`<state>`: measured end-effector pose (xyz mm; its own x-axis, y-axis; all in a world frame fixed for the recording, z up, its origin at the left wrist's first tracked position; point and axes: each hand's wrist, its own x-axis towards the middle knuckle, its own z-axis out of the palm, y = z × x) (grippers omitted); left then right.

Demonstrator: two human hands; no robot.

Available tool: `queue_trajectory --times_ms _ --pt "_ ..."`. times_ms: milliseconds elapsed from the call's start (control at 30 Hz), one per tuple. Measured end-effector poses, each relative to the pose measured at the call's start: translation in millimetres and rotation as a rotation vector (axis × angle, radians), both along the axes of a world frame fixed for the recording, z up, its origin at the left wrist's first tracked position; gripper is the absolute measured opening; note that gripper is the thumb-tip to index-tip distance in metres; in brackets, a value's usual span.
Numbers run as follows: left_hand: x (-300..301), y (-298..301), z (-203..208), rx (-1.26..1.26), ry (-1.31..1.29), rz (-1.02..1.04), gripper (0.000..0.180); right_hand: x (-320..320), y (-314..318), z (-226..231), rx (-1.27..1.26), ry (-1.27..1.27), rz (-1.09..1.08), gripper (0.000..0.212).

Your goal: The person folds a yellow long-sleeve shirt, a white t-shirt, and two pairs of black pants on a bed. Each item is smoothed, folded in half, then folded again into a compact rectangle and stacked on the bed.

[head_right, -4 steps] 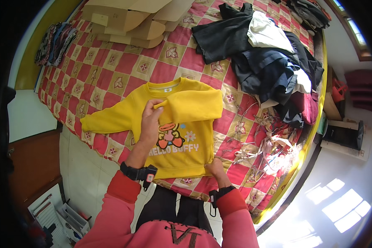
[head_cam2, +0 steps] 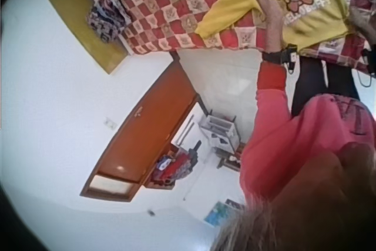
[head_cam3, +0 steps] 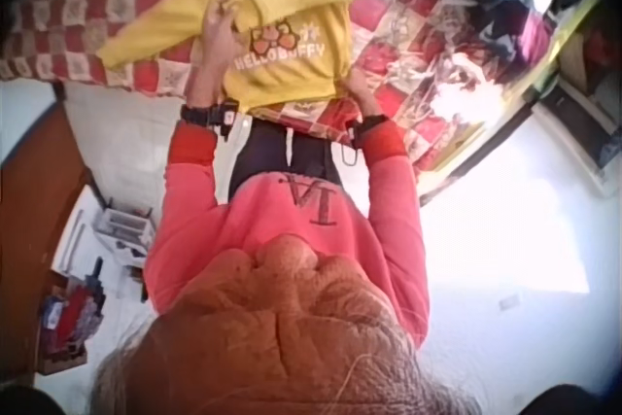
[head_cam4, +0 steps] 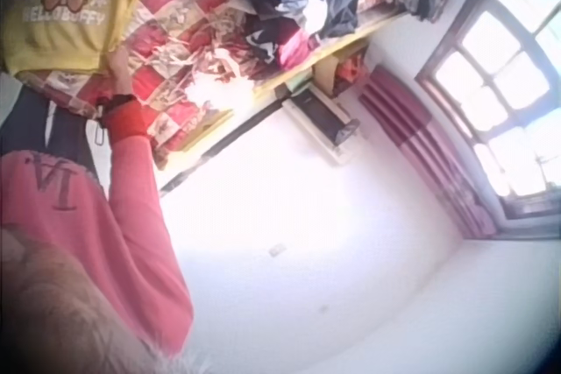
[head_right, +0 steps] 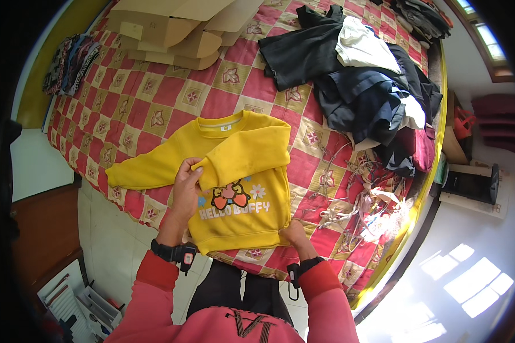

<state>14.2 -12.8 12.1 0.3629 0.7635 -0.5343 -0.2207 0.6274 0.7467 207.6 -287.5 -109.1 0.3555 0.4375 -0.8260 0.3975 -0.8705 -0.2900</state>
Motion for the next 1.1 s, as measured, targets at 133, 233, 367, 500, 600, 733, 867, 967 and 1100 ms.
queue_trajectory --times_ms 133,233,367,500,600,733,867,967,1100 --pt "20.5 -46.7 27.4 -0.069 -0.142 -0.184 0.018 2.6 10.0 26.7 0.028 0.069 0.073 0.054" --pt "75.6 -80.6 48.6 -0.021 -0.372 -0.225 0.021 -0.7 23.8 68.2 0.544 -0.117 -0.093 0.064" --pt "151.0 -108.6 69.8 0.120 -0.354 -0.583 0.029 3.7 35.4 111.5 1.024 -0.141 -0.556 0.049" --pt "168.0 -113.2 57.9 0.624 -0.133 -0.603 0.037 65.6 53.8 113.6 1.183 0.131 -1.210 0.029" --pt "156.5 -93.3 18.5 0.658 0.070 -0.522 0.031 135.9 54.3 102.5 1.232 0.383 -1.382 0.023" --pt "150.1 -59.5 -37.3 0.985 0.556 -0.577 0.025 203.7 52.0 68.7 1.098 0.560 -1.470 0.025" --pt "164.6 -69.6 -69.1 1.171 0.656 -0.646 0.027 215.9 54.5 41.7 0.932 0.492 -1.521 0.027" --pt "174.7 -79.6 -80.4 1.331 0.783 -0.667 0.031 196.5 62.8 41.8 0.858 0.259 -1.600 0.034" --pt "181.7 -75.6 -86.8 1.380 0.948 -0.794 0.029 165.4 67.1 51.1 0.802 -0.155 -1.552 0.044"
